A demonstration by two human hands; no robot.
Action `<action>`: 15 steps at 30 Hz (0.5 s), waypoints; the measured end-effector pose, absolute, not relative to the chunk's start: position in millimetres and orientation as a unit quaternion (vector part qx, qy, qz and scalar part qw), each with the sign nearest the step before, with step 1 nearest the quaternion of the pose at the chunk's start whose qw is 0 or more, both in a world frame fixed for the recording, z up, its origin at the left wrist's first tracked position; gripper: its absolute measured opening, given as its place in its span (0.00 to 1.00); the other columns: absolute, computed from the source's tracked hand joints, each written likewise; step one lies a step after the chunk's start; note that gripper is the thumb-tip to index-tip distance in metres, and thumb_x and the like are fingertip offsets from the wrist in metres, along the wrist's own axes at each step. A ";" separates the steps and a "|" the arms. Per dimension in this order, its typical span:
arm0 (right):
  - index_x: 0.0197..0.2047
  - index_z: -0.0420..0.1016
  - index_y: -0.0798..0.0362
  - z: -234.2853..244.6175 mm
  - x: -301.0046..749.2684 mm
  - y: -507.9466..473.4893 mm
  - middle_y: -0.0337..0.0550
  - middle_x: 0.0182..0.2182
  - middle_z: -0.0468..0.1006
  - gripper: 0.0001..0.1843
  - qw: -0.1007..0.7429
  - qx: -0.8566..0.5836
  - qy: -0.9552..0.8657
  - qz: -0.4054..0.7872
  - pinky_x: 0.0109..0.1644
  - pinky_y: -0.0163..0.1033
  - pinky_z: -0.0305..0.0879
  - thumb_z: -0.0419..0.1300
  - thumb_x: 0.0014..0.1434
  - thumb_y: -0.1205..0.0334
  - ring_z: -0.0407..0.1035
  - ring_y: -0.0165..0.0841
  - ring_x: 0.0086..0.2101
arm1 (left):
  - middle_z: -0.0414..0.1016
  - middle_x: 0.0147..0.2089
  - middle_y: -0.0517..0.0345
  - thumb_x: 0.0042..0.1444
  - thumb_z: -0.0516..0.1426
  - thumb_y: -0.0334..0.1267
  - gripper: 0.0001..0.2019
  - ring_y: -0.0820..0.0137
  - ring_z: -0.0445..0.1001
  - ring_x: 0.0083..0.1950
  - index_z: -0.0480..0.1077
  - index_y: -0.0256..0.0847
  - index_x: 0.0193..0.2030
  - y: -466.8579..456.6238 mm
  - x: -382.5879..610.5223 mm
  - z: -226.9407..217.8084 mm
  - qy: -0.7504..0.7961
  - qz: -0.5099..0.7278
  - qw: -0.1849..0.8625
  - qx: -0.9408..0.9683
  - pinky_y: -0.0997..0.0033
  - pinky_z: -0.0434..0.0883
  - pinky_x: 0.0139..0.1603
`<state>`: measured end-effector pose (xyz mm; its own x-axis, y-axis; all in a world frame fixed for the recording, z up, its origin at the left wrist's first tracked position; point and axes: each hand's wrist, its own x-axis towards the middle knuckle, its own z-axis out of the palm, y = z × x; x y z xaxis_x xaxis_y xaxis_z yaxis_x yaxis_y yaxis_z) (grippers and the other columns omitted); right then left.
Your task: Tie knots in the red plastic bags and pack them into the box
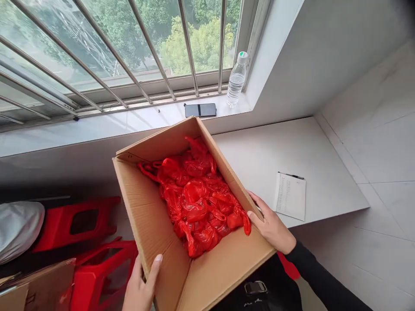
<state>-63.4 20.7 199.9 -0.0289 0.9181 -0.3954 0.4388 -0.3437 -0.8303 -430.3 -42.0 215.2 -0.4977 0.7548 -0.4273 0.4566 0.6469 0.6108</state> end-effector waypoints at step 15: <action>0.69 0.59 0.48 202.8 -103.0 11.0 0.45 0.63 0.66 0.31 0.386 -0.650 -0.418 0.503 0.70 0.47 0.54 0.54 0.63 0.62 0.60 0.39 0.63 | 0.74 0.59 0.42 0.40 0.59 0.63 0.46 0.45 0.68 0.63 0.67 0.32 0.62 26.0 -455.7 213.5 0.865 0.214 0.339 0.301 0.50 0.65 0.64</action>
